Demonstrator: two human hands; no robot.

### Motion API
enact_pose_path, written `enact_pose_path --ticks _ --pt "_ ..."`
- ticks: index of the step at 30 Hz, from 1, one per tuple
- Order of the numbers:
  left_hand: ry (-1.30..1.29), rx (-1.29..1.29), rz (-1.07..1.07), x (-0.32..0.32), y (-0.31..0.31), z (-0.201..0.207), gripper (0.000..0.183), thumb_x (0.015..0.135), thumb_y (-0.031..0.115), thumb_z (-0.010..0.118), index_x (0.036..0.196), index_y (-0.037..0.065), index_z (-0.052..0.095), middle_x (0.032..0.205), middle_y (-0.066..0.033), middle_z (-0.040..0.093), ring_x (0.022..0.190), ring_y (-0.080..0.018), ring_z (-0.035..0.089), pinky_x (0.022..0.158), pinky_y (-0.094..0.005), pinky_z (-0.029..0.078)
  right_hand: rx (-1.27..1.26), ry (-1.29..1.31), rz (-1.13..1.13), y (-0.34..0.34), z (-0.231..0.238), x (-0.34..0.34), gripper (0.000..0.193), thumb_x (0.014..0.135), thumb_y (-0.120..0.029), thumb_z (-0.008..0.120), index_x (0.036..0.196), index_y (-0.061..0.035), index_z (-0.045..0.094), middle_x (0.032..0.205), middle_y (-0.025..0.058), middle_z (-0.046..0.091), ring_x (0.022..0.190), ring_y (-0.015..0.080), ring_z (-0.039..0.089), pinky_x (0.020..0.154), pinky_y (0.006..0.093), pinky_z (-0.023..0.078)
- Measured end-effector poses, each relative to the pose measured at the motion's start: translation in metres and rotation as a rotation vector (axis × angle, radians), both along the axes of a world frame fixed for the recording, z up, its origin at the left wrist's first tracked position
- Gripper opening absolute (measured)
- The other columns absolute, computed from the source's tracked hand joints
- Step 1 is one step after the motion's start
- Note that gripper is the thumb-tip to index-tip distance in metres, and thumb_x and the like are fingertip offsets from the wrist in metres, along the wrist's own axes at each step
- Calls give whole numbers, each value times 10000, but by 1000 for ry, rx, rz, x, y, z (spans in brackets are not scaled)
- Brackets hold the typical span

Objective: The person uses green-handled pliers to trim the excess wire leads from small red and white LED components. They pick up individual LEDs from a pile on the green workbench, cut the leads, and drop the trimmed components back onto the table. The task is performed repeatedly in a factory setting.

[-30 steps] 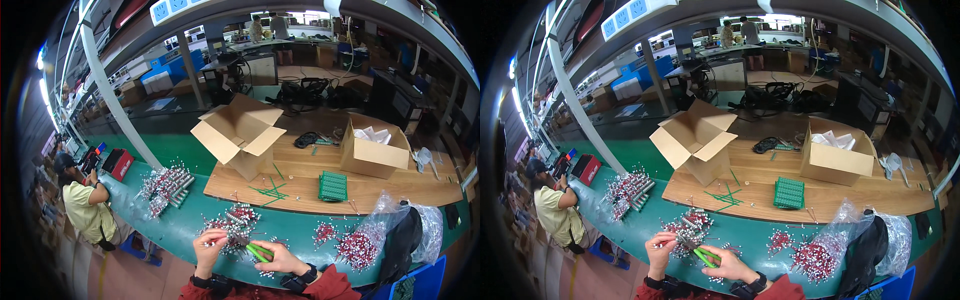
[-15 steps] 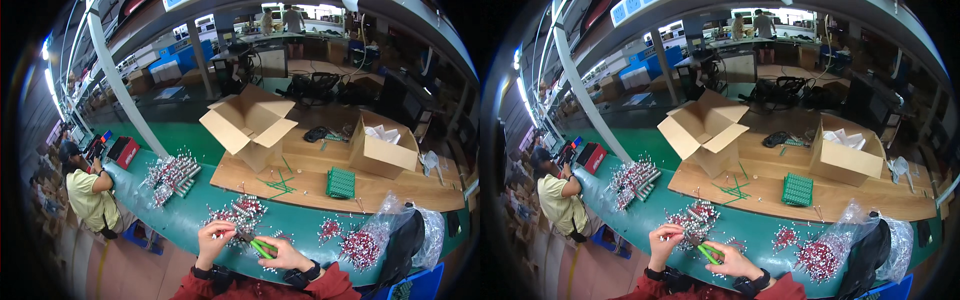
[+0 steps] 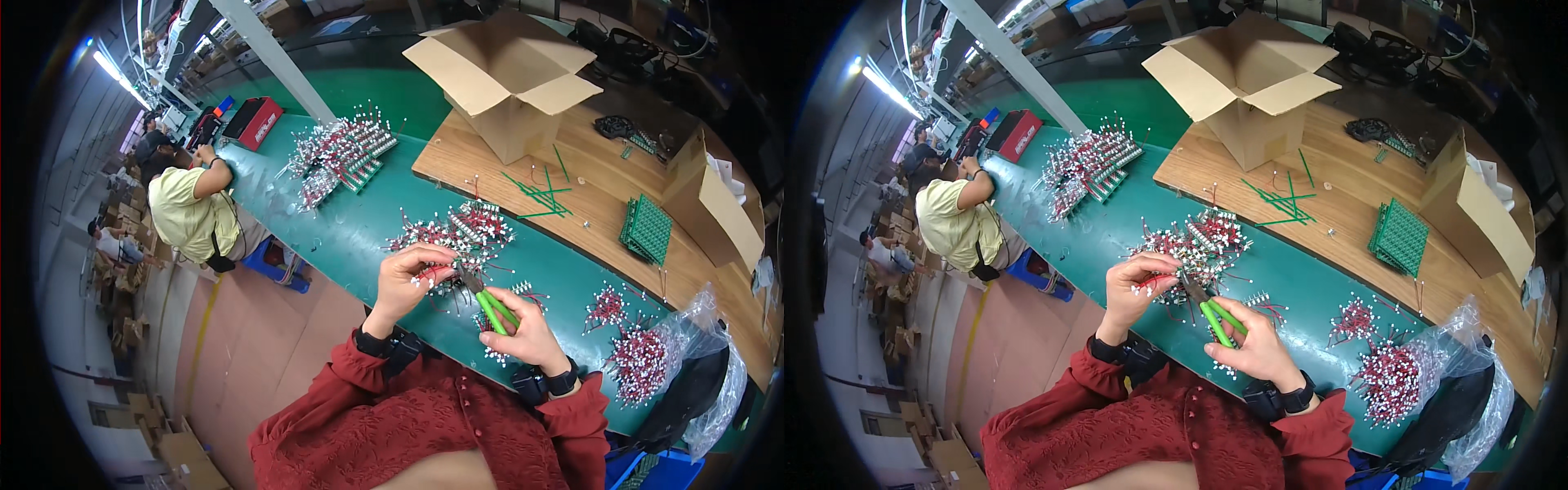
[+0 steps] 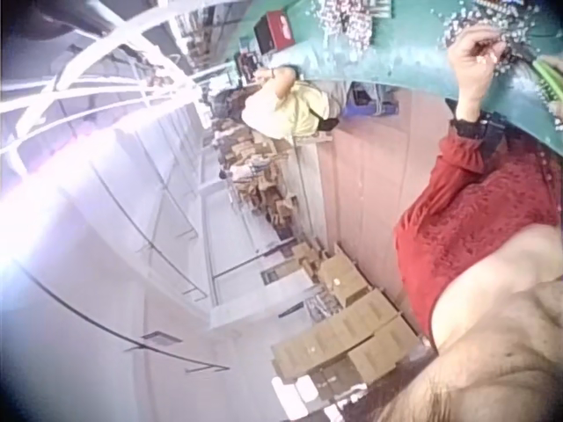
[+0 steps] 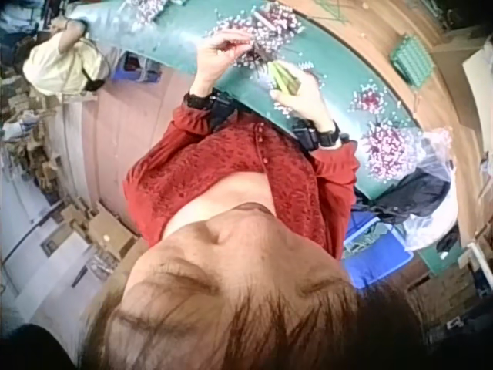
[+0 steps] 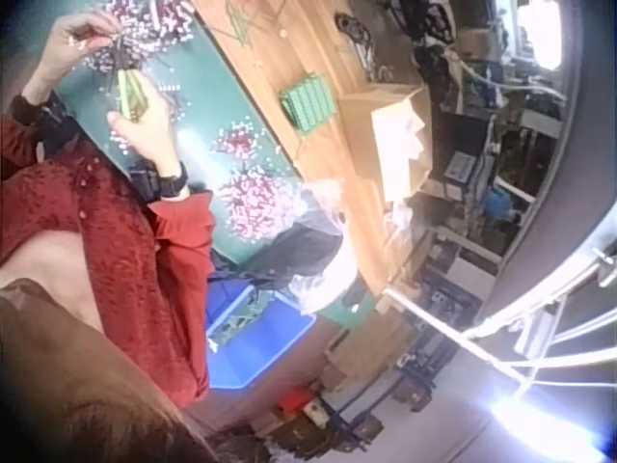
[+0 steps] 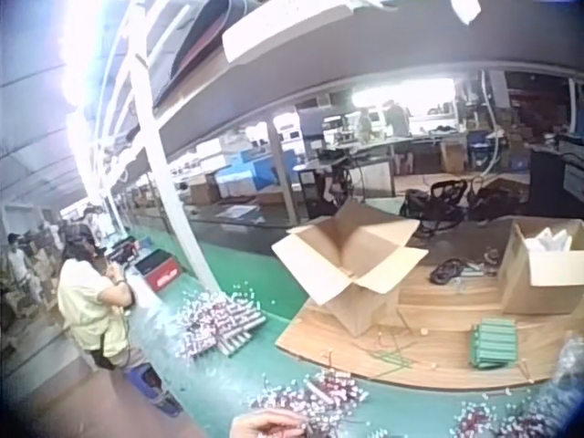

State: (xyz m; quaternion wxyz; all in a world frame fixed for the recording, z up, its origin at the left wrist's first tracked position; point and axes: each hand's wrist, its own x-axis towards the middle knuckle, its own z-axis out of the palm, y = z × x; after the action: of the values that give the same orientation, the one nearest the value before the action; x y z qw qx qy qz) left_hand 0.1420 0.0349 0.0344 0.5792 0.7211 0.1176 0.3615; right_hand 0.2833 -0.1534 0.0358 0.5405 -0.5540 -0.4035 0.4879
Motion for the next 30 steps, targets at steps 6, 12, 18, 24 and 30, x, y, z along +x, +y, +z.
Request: enact_pose_path --ticks 6,12,18,24,30 --pt "42 216 -23 2 10 3 184 717 -99 725 872 -24 662 954 -160 674 879 -210 658 745 -303 543 10 23 -13 0 -6 1 659 747 -95 749 1321 22 448 1181 80 539 987 96 530 847 241 464" --pt "-206 -248 -114 1 1 -9 178 741 -97 687 882 9 668 973 -156 666 890 -220 650 793 -333 532 8 425 183 0 -8 4 627 752 -55 716 1316 19 453 1063 27 553 872 59 509 736 208 436" --pt "-359 -725 68 5 12 -14 122 855 -43 594 969 -29 635 1034 -159 642 882 -214 632 789 -350 543 48 -66 -71 2 0 2 629 710 -153 723 1282 -25 497 942 13 548 810 142 560 687 300 459" --pt "-150 -540 182 1 5 -5 108 850 -62 590 949 -40 629 1092 -167 618 899 -192 630 842 -341 549 -28 -951 -309 4 12 3 629 632 -249 720 1226 -114 564 859 82 506 774 273 581 649 394 480" --pt "-39 -228 108 8 -8 -3 132 782 -87 654 869 13 654 987 -121 668 933 -171 620 789 -281 504 -58 -813 -280 5 12 0 642 633 -237 728 1241 -120 558 863 74 537 776 251 590 661 377 484"
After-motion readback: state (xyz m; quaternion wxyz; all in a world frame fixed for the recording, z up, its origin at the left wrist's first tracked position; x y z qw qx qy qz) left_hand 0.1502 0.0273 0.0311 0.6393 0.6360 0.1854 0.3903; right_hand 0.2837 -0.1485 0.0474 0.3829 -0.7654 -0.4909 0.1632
